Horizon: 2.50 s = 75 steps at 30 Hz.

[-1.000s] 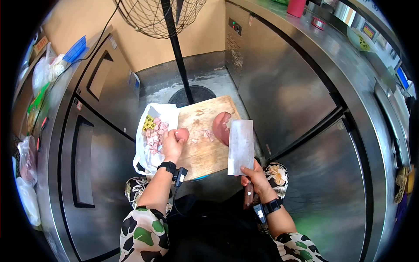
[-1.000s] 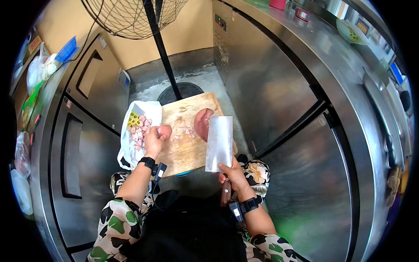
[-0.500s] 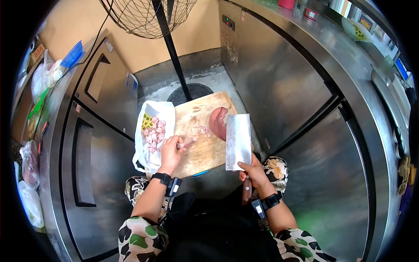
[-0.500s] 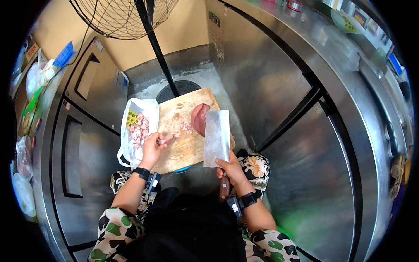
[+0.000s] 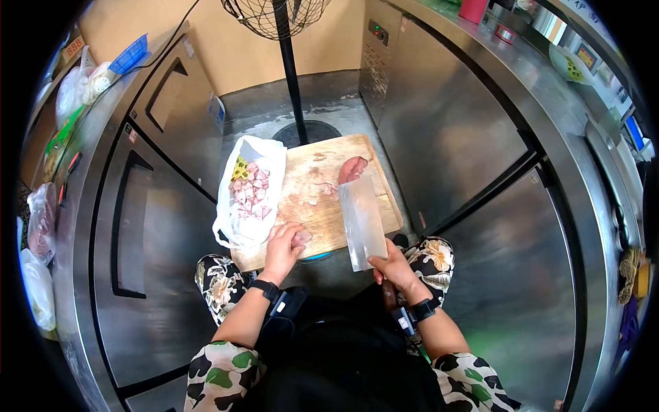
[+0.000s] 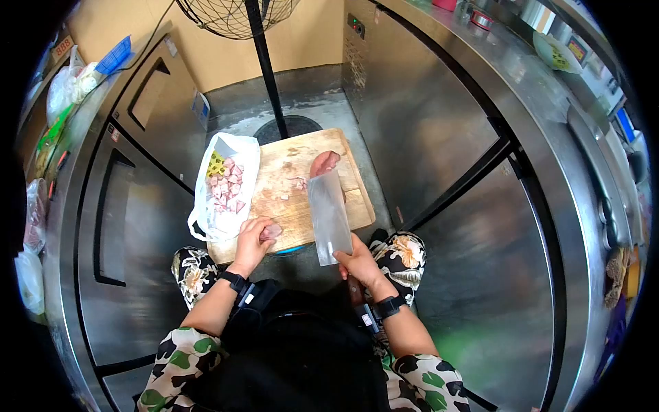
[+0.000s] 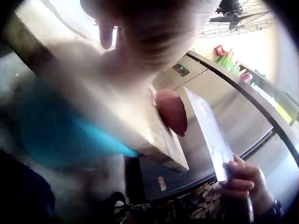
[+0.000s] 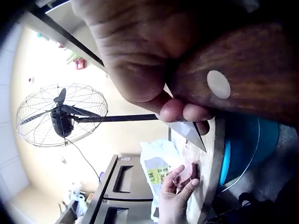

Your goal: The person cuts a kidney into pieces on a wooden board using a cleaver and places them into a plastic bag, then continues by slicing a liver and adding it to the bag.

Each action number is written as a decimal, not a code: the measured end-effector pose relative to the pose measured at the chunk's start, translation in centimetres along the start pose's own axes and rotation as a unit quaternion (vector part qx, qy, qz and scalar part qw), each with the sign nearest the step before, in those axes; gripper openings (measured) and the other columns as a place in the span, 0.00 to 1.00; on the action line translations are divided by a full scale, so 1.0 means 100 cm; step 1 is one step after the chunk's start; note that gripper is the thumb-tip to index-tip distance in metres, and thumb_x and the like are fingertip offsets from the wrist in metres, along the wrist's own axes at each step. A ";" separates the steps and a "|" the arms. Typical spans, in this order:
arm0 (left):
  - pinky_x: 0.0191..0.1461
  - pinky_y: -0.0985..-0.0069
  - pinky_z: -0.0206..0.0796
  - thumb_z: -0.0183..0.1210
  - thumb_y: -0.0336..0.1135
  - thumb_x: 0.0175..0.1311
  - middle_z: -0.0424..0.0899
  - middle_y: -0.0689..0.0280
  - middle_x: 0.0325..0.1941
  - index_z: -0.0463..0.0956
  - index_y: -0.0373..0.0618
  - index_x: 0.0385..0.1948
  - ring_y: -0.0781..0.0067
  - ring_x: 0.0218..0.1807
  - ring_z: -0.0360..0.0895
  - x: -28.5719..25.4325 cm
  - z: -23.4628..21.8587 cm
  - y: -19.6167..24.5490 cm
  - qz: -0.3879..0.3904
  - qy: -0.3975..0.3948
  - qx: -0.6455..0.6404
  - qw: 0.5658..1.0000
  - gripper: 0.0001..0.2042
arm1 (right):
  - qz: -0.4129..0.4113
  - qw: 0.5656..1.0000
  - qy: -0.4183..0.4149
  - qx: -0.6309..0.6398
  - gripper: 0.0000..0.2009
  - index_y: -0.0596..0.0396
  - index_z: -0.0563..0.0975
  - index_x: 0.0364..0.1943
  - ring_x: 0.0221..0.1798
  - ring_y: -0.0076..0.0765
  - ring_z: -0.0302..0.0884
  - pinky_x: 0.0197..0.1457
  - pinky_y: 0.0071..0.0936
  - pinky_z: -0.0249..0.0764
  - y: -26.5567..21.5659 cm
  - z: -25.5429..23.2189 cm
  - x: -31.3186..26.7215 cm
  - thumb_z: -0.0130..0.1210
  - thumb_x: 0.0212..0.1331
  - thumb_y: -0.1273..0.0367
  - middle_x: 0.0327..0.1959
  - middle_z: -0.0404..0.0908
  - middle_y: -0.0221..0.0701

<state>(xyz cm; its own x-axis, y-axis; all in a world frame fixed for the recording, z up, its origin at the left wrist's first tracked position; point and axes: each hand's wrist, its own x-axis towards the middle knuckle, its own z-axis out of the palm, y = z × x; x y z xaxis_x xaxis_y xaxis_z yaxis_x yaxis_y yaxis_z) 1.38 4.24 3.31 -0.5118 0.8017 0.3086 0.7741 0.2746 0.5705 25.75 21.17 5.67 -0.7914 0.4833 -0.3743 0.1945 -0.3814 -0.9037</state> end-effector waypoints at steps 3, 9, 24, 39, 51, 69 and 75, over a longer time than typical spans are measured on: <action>0.57 0.66 0.67 0.70 0.23 0.41 0.81 0.62 0.48 0.76 0.46 0.46 0.54 0.51 0.73 -0.002 0.000 -0.012 -0.007 -0.001 -0.011 1.000 0.24 | 0.013 1.000 -0.010 -0.017 0.22 0.58 0.60 0.59 0.14 0.23 0.66 0.16 0.22 0.66 0.005 0.003 -0.001 0.52 0.62 0.78 0.28 0.74 0.30; 0.54 0.74 0.70 0.66 0.22 0.50 0.81 0.59 0.48 0.71 0.45 0.54 0.66 0.48 0.78 0.014 -0.001 -0.037 -0.157 -0.083 -0.281 0.943 0.26 | 0.015 0.999 -0.003 -0.031 0.22 0.58 0.60 0.59 0.14 0.23 0.66 0.16 0.22 0.66 0.005 0.004 -0.001 0.53 0.61 0.78 0.27 0.74 0.30; 0.58 0.74 0.66 0.63 0.33 0.52 0.77 0.54 0.52 0.70 0.38 0.58 0.61 0.52 0.76 0.028 0.022 -0.057 -0.229 -0.077 -0.203 0.949 0.28 | 0.058 0.986 -0.034 -0.152 0.21 0.56 0.63 0.60 0.12 0.22 0.65 0.15 0.23 0.64 0.006 0.031 0.005 0.52 0.64 0.75 0.23 0.72 0.29; 0.51 0.78 0.72 0.66 0.20 0.51 0.81 0.64 0.42 0.72 0.40 0.48 0.77 0.43 0.78 0.018 0.049 -0.059 -0.231 -0.098 -0.357 0.900 0.21 | 0.006 0.919 -0.011 -0.395 0.14 0.61 0.66 0.45 0.40 0.66 0.76 0.44 0.53 0.71 0.003 0.033 -0.005 0.53 0.59 0.70 0.30 0.78 0.57; 0.52 0.78 0.73 0.60 0.14 0.55 0.81 0.62 0.47 0.70 0.36 0.55 0.75 0.46 0.79 0.015 0.038 -0.039 -0.185 -0.107 -0.181 0.960 0.24 | -0.036 0.914 -0.004 -0.403 0.14 0.62 0.65 0.46 0.39 0.65 0.76 0.44 0.55 0.71 0.012 0.037 -0.002 0.52 0.59 0.70 0.31 0.79 0.56; 0.50 0.79 0.74 0.64 0.15 0.52 0.74 0.63 0.47 0.71 0.37 0.50 0.74 0.48 0.77 0.011 0.037 -0.037 -0.209 -0.068 -0.265 0.939 0.22 | -0.113 0.843 -0.009 -0.525 0.12 0.56 0.66 0.45 0.31 0.53 0.81 0.34 0.44 0.77 0.001 0.055 0.005 0.47 0.56 0.76 0.35 0.76 0.44; 0.51 0.78 0.74 0.59 0.14 0.56 0.75 0.64 0.50 0.66 0.38 0.54 0.74 0.50 0.77 0.013 0.041 -0.042 -0.222 -0.105 -0.341 0.907 0.23 | -0.116 0.841 -0.019 -0.527 0.12 0.59 0.65 0.43 0.28 0.52 0.80 0.31 0.42 0.78 0.004 0.054 0.008 0.48 0.54 0.76 0.33 0.75 0.44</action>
<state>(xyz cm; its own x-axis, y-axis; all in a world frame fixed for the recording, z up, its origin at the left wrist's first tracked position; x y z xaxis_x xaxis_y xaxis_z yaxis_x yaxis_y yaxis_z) -0.98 6.32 -1.82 -0.5794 0.7956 -0.1769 0.0618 0.2593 0.9638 22.04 17.17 6.12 -0.8933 0.4148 -0.1729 0.4218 0.6411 -0.6411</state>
